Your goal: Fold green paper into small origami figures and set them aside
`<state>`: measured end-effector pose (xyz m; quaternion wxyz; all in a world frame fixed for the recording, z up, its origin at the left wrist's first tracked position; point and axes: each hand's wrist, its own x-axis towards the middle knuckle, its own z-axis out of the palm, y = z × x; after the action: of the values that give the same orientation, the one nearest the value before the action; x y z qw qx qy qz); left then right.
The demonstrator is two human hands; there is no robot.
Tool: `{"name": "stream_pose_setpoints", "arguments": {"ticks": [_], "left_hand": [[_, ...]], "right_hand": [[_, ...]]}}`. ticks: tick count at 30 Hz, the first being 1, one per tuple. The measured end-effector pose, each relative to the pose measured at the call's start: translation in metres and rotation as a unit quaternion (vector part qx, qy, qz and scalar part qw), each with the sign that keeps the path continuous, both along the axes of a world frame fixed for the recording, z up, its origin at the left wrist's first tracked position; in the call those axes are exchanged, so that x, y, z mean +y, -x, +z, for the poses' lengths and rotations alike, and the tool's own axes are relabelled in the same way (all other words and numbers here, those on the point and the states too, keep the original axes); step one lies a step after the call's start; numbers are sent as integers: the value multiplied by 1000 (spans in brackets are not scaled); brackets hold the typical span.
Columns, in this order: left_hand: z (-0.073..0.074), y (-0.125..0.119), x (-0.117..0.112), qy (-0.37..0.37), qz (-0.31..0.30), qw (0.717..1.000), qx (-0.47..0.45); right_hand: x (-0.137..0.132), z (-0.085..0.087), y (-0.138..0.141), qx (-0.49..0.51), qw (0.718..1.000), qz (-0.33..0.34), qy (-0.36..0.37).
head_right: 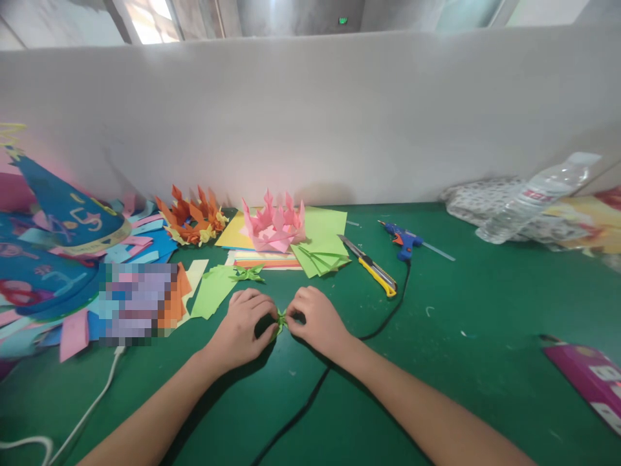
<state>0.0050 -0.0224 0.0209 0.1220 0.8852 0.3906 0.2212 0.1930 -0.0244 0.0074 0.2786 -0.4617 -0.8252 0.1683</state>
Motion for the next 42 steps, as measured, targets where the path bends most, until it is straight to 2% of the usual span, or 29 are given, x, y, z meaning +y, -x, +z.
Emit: {"name": "stream_pose_setpoints", "arguments": {"ticks": [4,11,19,23,28,35,42], "left_hand": [[0,0,0,3,11,1000,7],[-5,-4,-3,-27,71,997,25],[-8,-9,-3,-36,46,998,9],[-11,-12,-1,-19,46,999,-5],[-12,-13,0,0,46,999,-24],[-14,-11,1,-3,12,999,-40],[-19,-9,6,10,-6,995,-96]], "right_hand": [[1,0,-1,-5,1000,4,7],[2,3,-2,-17,1000,13,11],[2,3,1,-53,997,41,-24],[0,1,5,-87,993,49,-62],[-3,1,8,-112,990,42,-73],[-4,-3,7,-93,992,37,-76],[-1,-4,3,-44,996,25,-67]]}}
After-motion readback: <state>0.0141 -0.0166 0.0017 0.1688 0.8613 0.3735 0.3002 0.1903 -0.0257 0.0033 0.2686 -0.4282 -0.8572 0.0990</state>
